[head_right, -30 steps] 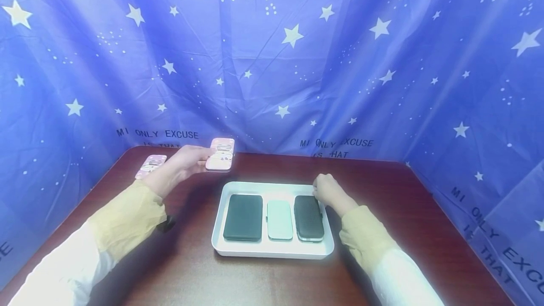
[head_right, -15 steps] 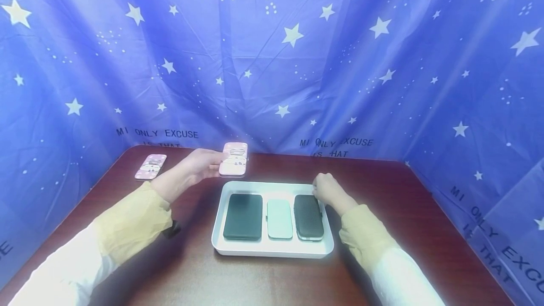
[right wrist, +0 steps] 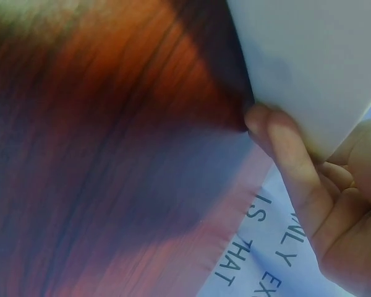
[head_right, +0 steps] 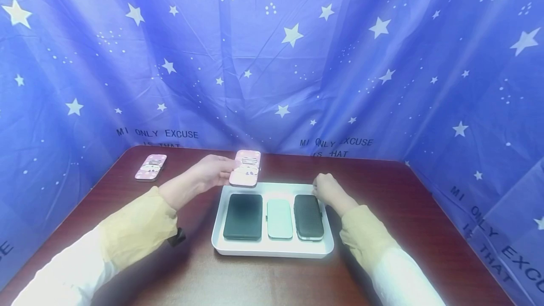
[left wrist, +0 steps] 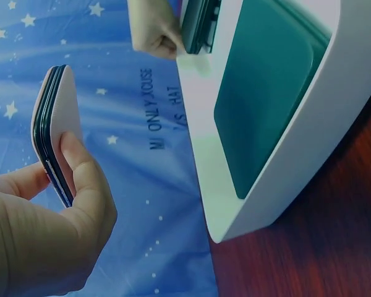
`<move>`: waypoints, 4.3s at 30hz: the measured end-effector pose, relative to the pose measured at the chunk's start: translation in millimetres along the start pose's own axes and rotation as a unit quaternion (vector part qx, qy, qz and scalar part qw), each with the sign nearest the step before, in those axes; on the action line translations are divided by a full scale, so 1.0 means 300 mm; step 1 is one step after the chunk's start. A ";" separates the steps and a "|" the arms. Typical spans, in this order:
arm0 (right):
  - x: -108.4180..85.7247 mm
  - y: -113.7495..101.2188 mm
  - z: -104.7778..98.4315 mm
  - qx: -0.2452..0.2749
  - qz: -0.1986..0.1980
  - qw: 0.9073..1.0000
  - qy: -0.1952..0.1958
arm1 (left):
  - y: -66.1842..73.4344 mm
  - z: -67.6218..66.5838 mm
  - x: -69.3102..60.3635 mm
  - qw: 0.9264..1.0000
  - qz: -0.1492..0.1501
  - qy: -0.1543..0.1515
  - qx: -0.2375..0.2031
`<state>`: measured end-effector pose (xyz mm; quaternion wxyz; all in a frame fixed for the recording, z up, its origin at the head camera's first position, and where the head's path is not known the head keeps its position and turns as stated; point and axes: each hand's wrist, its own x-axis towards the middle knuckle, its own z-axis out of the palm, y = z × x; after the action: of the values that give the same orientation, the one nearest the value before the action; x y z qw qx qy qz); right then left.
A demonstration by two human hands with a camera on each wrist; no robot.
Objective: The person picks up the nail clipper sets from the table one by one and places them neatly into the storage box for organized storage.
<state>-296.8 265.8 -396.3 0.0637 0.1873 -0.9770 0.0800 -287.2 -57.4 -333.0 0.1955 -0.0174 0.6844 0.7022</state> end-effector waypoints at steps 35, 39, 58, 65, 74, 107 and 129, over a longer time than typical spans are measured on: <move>-0.003 -0.006 0.004 0.008 0.007 1.000 0.006 | -0.104 0.202 -0.014 0.997 -0.033 -0.048 0.052; -0.007 -0.009 0.002 0.011 0.012 1.000 0.008 | -0.118 0.219 -0.008 0.996 -0.033 -0.058 0.054; -0.001 -0.004 0.007 0.009 0.014 1.000 0.006 | -0.192 0.287 0.005 0.996 -0.051 -0.065 0.045; -0.003 -0.007 0.001 0.008 0.011 1.000 0.007 | -0.216 0.290 0.010 0.995 -0.059 -0.058 0.052; -0.001 -0.004 0.003 0.000 0.008 1.000 0.007 | -0.221 0.293 0.017 0.995 -0.050 -0.043 0.079; 0.002 -0.004 0.007 0.009 0.030 0.999 -0.012 | -0.211 0.323 0.016 0.979 -0.021 0.004 0.203; 0.001 -0.002 0.007 0.009 0.023 1.000 -0.001 | -0.167 0.319 0.027 0.918 0.014 -0.035 0.395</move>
<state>-297.0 264.7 -398.3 0.0594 0.1652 -0.9803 0.0901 -256.4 36.6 -377.1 0.2002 0.0951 0.8990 0.3777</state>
